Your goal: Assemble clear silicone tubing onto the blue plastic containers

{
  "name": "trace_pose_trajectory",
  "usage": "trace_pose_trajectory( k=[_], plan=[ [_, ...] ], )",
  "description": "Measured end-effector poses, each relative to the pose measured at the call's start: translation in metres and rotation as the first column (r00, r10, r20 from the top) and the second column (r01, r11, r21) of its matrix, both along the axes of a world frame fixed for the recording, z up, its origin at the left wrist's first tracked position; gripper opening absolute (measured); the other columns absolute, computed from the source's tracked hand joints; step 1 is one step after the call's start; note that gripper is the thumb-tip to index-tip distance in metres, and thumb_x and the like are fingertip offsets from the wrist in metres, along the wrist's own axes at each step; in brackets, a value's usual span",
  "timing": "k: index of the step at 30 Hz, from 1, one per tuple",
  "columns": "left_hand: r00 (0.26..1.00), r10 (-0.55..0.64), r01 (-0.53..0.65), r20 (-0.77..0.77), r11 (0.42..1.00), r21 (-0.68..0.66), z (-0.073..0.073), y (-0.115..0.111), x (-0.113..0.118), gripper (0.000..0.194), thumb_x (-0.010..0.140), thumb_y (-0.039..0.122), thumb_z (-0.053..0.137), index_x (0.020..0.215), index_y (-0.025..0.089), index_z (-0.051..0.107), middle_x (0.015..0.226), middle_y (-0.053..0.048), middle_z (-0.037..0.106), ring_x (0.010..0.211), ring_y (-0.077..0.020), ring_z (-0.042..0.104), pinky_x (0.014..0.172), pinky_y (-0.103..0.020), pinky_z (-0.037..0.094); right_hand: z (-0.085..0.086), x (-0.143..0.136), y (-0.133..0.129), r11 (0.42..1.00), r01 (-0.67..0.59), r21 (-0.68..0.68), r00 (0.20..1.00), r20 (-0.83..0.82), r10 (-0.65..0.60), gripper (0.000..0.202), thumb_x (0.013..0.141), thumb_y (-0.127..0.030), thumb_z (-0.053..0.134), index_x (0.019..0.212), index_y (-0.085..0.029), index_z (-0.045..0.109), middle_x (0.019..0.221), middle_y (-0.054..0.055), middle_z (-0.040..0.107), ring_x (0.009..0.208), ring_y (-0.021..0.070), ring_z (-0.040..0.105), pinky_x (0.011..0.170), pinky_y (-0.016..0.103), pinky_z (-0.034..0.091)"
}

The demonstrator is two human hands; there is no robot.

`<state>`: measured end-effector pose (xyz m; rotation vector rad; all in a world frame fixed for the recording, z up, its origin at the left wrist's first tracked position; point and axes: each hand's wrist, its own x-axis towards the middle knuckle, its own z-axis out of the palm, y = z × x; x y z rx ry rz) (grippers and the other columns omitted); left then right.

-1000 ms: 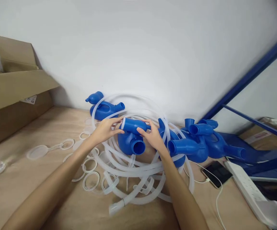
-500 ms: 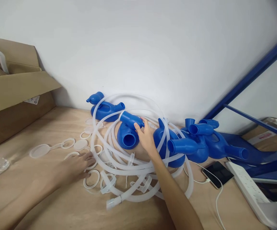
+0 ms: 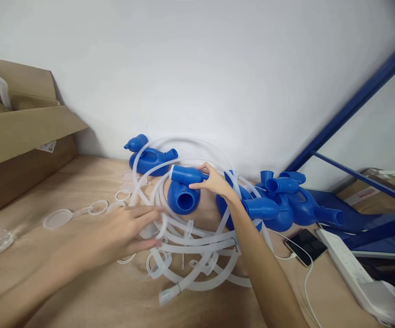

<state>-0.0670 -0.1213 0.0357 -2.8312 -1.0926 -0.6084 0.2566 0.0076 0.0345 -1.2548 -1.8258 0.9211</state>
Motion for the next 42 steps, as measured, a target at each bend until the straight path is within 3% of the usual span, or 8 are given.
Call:
trace_pose_trajectory(
  k=[3,8,13,20,24,29,34,42],
  plan=[
    [0.995,0.103,-0.102,0.009,0.968,0.23,0.001,0.014,0.066,0.029,0.105,0.034,0.054,0.127,0.019,0.065,0.137,-0.015,0.071,0.117,-0.0296,0.073,0.087,-0.037,0.06,-0.01,-0.003,0.0,0.999,-0.03,-0.04,0.995,-0.093,0.026,0.068,0.059,-0.042,0.095,0.108,-0.028,0.049,0.113,0.003,0.071,0.1,0.0247,0.072,0.093,0.043,0.057],
    [0.97,0.245,-0.242,-0.002,0.96,0.142,-0.024,0.038,0.117,0.037,0.099,0.027,0.064,0.133,0.014,0.063,0.135,-0.019,0.071,0.119,-0.0338,0.071,0.082,-0.039,0.061,-0.019,-0.005,-0.002,0.999,-0.002,-0.032,0.992,-0.127,-0.002,0.068,0.063,-0.046,0.093,0.111,-0.028,0.048,0.11,0.001,0.072,0.095,0.0221,0.072,0.09,0.04,0.059],
    [0.948,0.312,-0.31,0.057,0.949,-0.052,-0.03,0.038,0.11,0.027,0.096,0.027,0.064,0.121,0.017,0.065,0.133,-0.02,0.069,0.093,-0.0339,0.075,0.068,-0.038,0.057,-0.008,-0.008,-0.009,0.999,0.047,-0.003,0.998,0.049,-0.047,0.069,0.066,-0.051,0.091,0.114,-0.026,0.049,0.113,0.006,0.073,0.099,0.0263,0.072,0.092,0.044,0.058],
    [0.982,0.168,-0.151,0.091,0.975,-0.166,-0.02,0.072,0.064,0.043,0.086,0.02,0.066,0.128,0.018,0.06,0.127,-0.016,0.07,0.112,-0.0386,0.069,0.091,-0.047,0.055,0.011,-0.01,-0.037,0.986,-0.028,0.163,0.932,0.361,-0.034,0.068,0.091,-0.058,0.07,0.148,-0.03,0.047,0.142,0.012,0.064,0.13,0.0344,0.062,0.111,0.054,0.046],
    [0.973,0.082,-0.043,0.216,0.983,-0.178,-0.025,0.094,0.044,0.046,0.086,0.024,0.065,0.13,0.022,0.057,0.126,-0.012,0.071,0.116,-0.0355,0.067,0.097,-0.046,0.053,0.012,-0.004,-0.031,0.965,-0.109,0.237,0.91,0.414,0.001,0.071,0.088,-0.055,0.075,0.148,-0.027,0.05,0.152,0.012,0.055,0.144,0.035,0.049,0.12,0.053,0.038],
    [0.926,0.178,-0.104,0.333,0.968,-0.227,-0.032,0.097,0.054,0.042,0.078,0.023,0.062,0.119,0.021,0.055,0.122,-0.013,0.071,0.112,-0.0352,0.068,0.094,-0.047,0.054,-0.01,-0.001,-0.013,0.971,-0.194,0.143,0.965,0.206,0.162,0.073,0.09,-0.056,0.072,0.148,-0.027,0.039,0.152,0.012,0.052,0.141,0.0277,0.053,0.116,0.046,0.044],
    [0.855,0.328,-0.223,0.401,0.932,-0.287,-0.047,0.099,0.074,0.042,0.074,0.017,0.058,0.115,0.02,0.051,0.109,-0.01,0.07,0.102,-0.0326,0.07,0.091,-0.049,0.056,-0.038,-0.007,-0.003,0.978,-0.127,0.167,0.992,0.032,0.124,0.071,0.089,-0.057,0.07,0.146,-0.027,0.039,0.145,0.01,0.056,0.134,0.0275,0.058,0.114,0.045,0.046],
    [0.803,0.235,-0.165,0.547,0.971,-0.176,-0.064,0.111,0.086,0.038,0.094,0.036,0.058,0.128,0.017,0.057,0.127,-0.016,0.069,0.12,-0.0343,0.066,0.104,-0.052,0.053,-0.041,-0.007,0.01,0.968,-0.177,0.178,0.972,0.187,0.143,0.108,0.071,-0.054,0.09,0.161,-0.023,0.038,0.164,0.016,0.045,0.153,0.0333,0.041,0.127,0.051,0.031]
  ],
)
